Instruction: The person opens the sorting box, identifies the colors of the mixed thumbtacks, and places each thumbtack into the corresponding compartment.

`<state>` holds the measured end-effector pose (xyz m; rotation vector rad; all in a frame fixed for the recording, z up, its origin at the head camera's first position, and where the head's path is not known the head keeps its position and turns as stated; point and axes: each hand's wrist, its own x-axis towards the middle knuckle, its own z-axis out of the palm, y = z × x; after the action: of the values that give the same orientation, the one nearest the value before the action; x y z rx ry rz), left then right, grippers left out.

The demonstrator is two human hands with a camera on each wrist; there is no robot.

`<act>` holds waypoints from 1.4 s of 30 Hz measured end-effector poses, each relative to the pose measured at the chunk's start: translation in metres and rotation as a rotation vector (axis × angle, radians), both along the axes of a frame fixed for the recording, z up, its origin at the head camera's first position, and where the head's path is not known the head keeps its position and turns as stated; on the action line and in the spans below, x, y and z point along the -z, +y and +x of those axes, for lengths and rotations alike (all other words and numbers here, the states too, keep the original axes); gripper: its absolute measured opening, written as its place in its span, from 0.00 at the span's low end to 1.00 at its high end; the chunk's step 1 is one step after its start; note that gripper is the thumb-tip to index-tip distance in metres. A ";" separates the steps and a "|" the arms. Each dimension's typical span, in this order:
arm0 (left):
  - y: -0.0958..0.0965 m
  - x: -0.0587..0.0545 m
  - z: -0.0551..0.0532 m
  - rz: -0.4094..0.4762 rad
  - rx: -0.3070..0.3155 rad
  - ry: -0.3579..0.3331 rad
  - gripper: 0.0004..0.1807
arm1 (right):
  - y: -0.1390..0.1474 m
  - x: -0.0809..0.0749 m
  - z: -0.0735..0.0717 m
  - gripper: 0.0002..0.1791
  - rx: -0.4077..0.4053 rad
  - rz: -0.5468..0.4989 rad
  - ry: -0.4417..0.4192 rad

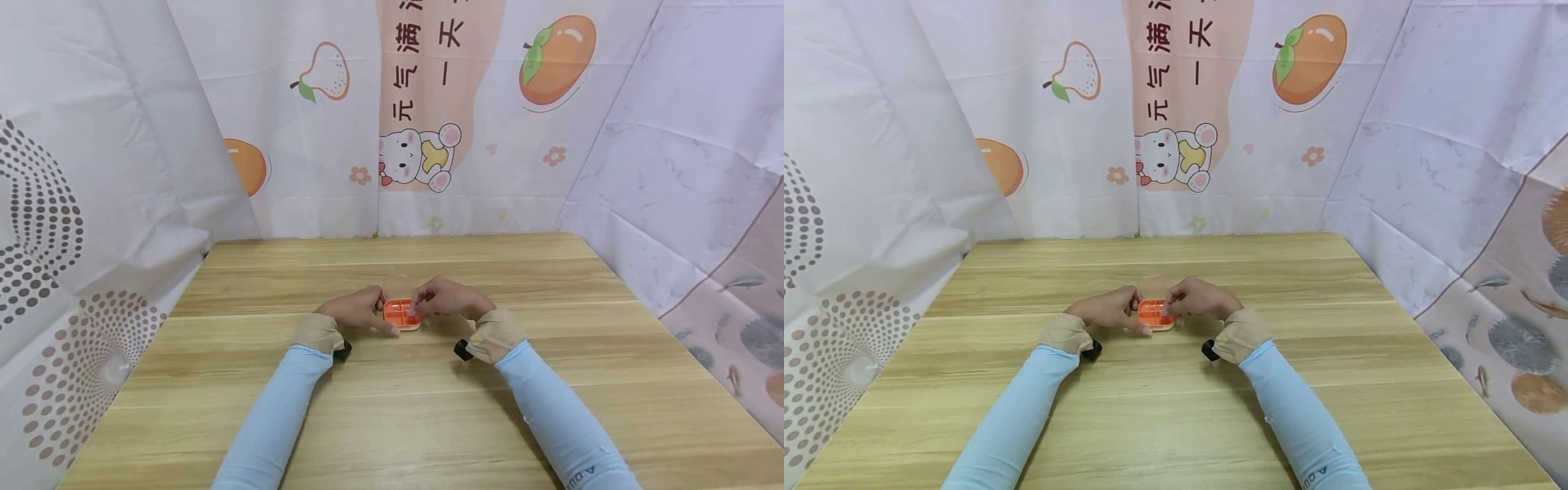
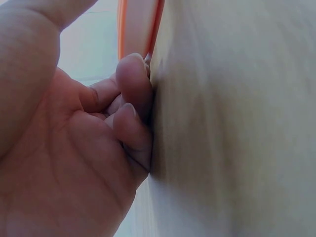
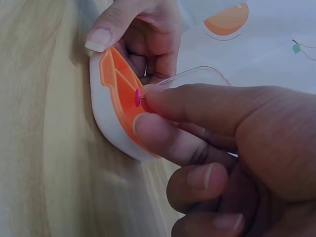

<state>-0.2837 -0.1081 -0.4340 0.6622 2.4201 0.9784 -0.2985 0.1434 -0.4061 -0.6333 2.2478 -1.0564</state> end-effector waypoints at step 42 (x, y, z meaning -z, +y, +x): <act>0.000 -0.001 0.003 -0.003 -0.014 0.003 0.35 | 0.036 0.005 -0.021 0.30 0.360 -0.178 -0.114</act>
<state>-0.2808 -0.1080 -0.4327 0.6472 2.4318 0.9799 -0.3196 0.1792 -0.4115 -0.2320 2.2324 -1.4408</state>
